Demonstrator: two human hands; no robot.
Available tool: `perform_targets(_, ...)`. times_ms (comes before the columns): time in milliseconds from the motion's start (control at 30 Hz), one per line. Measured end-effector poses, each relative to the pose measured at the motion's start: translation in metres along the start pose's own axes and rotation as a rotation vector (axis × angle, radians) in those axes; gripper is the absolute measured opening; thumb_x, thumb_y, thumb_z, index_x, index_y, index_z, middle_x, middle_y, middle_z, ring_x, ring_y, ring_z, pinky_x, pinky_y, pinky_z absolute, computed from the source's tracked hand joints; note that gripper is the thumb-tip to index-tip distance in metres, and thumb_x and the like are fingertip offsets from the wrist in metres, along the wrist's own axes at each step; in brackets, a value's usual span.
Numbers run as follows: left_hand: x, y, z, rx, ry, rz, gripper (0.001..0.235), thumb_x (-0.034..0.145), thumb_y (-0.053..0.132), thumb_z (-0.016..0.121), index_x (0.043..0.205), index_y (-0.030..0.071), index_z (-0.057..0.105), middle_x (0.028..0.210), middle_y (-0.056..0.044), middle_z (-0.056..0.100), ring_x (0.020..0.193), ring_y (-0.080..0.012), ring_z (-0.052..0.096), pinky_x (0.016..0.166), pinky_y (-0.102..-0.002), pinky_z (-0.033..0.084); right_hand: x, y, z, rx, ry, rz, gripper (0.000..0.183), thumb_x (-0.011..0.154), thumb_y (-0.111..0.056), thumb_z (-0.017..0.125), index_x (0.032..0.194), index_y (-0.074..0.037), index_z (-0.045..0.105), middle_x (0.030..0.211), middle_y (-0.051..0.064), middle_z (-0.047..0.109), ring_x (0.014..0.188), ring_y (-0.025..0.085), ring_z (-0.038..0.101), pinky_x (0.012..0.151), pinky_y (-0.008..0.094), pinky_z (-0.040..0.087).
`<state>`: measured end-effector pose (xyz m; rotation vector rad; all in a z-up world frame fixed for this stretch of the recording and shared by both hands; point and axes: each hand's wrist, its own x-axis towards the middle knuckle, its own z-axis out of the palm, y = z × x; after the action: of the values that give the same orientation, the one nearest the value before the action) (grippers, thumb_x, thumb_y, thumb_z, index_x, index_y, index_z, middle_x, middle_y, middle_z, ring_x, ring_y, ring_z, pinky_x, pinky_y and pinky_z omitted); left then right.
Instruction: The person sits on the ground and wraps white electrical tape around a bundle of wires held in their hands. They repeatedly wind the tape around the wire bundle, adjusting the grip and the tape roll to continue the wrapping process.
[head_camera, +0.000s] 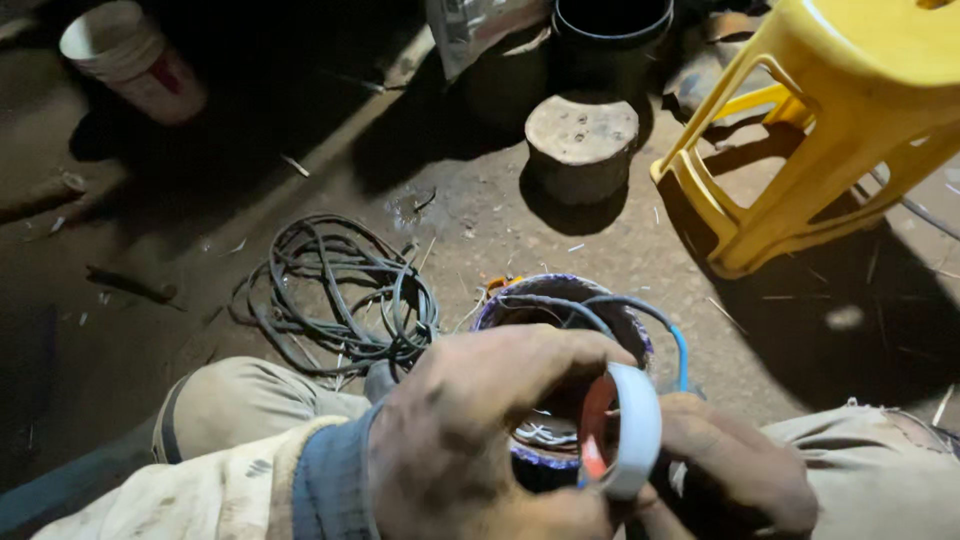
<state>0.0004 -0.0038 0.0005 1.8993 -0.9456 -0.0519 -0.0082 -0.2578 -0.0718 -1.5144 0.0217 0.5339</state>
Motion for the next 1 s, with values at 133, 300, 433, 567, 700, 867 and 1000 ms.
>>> perform_targets(133,0.006,-0.014,-0.023,0.196,-0.189,0.446,0.035,0.097,0.009,0.071,0.129,-0.002,0.063,0.125,-0.018,0.065,0.113,-0.0329,0.071,0.1,-0.041,0.06,-0.004,0.008,0.007,-0.482,0.085,-0.899,0.034,0.082,-0.001,0.076,0.116,-0.005,0.07,0.099,0.006,0.078,0.09,0.015,0.075,0.078,0.023,0.059)
perform_targets(300,0.008,-0.009,-0.022,0.279,-0.096,0.436,0.023,0.091,0.01,0.07,0.112,0.006,0.063,0.124,-0.022,0.063,0.11,-0.0383,0.072,0.094,-0.042,0.062,-0.016,0.026,0.017,-0.402,0.241,-0.736,0.026,0.079,-0.002,0.079,0.105,-0.006,0.076,0.092,0.006,0.079,0.087,0.015,0.075,0.077,0.024,0.059)
perform_targets(433,0.014,-0.001,-0.005,0.312,0.163,0.2,0.031,0.095,0.01,0.07,0.119,-0.004,0.057,0.118,-0.022,0.063,0.102,-0.0307,0.073,0.085,-0.035,0.063,-0.018,0.024,0.019,-0.451,0.242,-0.71,0.03,0.075,-0.004,0.082,0.105,-0.007,0.077,0.095,0.006,0.08,0.089,0.015,0.074,0.078,0.024,0.058)
perform_targets(567,0.005,-0.01,-0.003,0.423,0.095,0.162,0.043,0.092,0.007,0.071,0.132,-0.004,0.061,0.098,-0.014,0.072,0.088,-0.0283,0.074,0.074,-0.037,0.06,-0.013,0.024,0.01,-0.459,0.188,-0.777,0.035,0.074,-0.002,0.078,0.109,-0.005,0.074,0.103,0.01,0.079,0.095,0.017,0.081,0.084,0.027,0.059)
perform_targets(700,0.01,-0.005,-0.006,0.198,0.017,0.113,0.055,0.088,0.021,0.077,0.134,-0.002,0.057,0.102,-0.013,0.071,0.095,-0.027,0.075,0.083,-0.034,0.061,-0.005,0.026,-0.002,-0.422,-0.004,-0.863,0.039,0.075,0.0,0.077,0.114,0.001,0.071,0.113,0.017,0.076,0.103,0.025,0.077,0.091,0.033,0.056)
perform_targets(867,0.016,0.019,0.0,-0.034,0.136,-0.119,0.043,0.079,0.019,0.073,0.117,0.0,0.067,0.107,-0.01,0.076,0.098,-0.0207,0.081,0.092,-0.032,0.062,-0.008,0.023,0.009,-0.369,0.127,-0.88,0.031,0.078,-0.001,0.076,0.109,-0.004,0.072,0.107,0.009,0.077,0.1,0.02,0.078,0.092,0.031,0.057)
perform_targets(1000,0.015,0.001,-0.024,0.18,-0.18,0.389,0.03,0.097,0.008,0.07,0.125,-0.002,0.066,0.123,-0.018,0.066,0.114,-0.031,0.072,0.097,-0.039,0.062,-0.007,0.008,0.015,-0.436,0.066,-0.84,0.028,0.08,-0.001,0.081,0.107,-0.003,0.074,0.099,0.007,0.076,0.09,0.016,0.077,0.078,0.025,0.059)
